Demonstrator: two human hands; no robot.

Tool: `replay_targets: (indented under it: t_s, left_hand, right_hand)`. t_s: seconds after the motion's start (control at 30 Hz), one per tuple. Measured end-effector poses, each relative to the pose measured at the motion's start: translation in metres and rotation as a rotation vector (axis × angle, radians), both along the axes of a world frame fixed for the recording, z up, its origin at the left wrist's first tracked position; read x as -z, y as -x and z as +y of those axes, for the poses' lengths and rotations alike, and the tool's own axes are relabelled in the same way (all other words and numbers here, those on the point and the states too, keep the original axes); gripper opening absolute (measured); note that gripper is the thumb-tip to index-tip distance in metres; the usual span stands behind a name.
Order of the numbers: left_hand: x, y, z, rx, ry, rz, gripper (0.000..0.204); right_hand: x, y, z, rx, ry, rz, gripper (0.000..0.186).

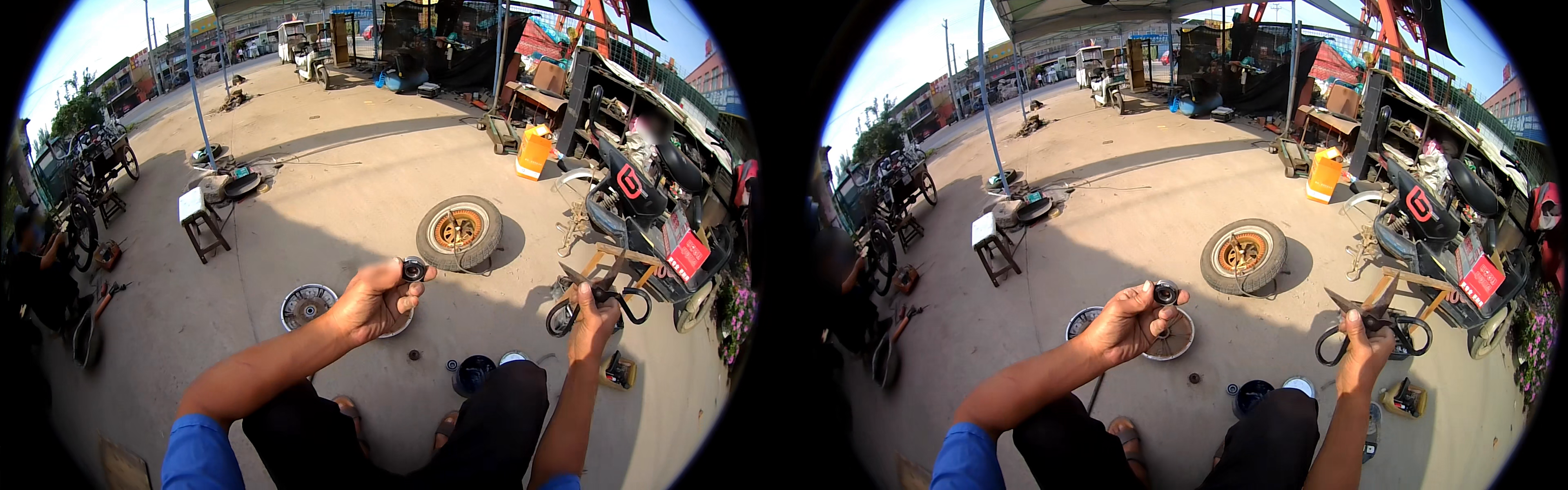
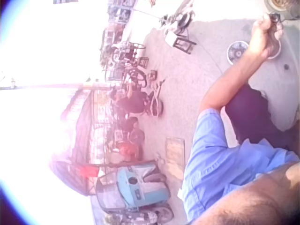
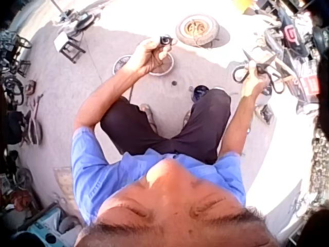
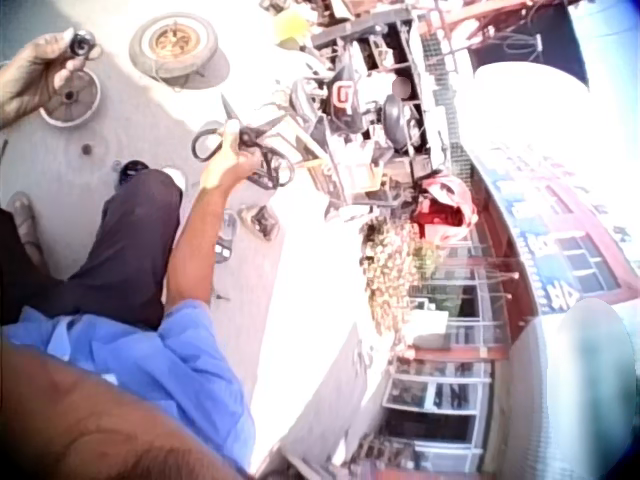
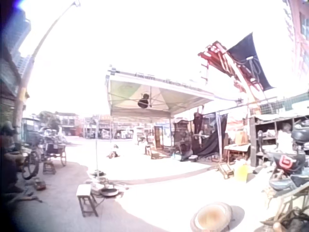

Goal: The person is repairing a mechanical part, likely a bearing or hub, using pliers and a hammer. They apply grease to the part and then use a hammer to secure it into a larger circular component.

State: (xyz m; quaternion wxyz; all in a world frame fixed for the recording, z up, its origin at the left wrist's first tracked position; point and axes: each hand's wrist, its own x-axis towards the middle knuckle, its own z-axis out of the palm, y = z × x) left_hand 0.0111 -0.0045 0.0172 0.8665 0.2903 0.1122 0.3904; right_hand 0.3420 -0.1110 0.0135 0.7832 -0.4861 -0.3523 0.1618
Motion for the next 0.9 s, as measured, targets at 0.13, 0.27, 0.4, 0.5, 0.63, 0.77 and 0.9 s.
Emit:
replay_targets:
  t_s: [0.13, 0.27, 0.4, 0.5, 0.63, 0.77, 0.9]
  left_hand:
    - [-0.004, -0.009, -0.002, 0.030, 0.016, -0.002, 0.035]
    - [-0.001, -0.008, 0.001, 0.032, 0.059, 0.015, 0.035]
    - [0.007, -0.014, -0.001, 0.060, 0.088, 0.047, 0.034]
    - [0.007, -0.018, 0.001, 0.112, 0.086, 0.043, 0.033]
    - [0.001, -0.033, -0.001, 0.114, 0.042, 0.081, 0.042]
    - [0.003, -0.027, -0.002, 0.081, -0.026, 0.062, 0.028]
    - [0.002, -0.033, -0.006, 0.040, -0.132, 0.074, 0.022]
  right_hand:
    - [0.084, -0.072, -0.079, 0.180, 0.469, -0.104, 0.037]
    - [0.215, -0.091, -0.178, 0.066, 1.134, -0.322, 0.045]
    - [0.264, -0.064, -0.281, -0.473, 1.652, -0.677, 0.039]
    - [0.384, -0.075, -0.372, -0.578, 1.789, -0.563, 0.045]
    - [0.455, -0.095, -0.401, -0.642, 1.767, -0.742, 0.044]
    - [0.415, -0.096, -0.355, -0.746, 1.659, -1.134, 0.042]
    - [0.187, -0.052, -0.177, -0.129, 1.155, -0.327, 0.018]
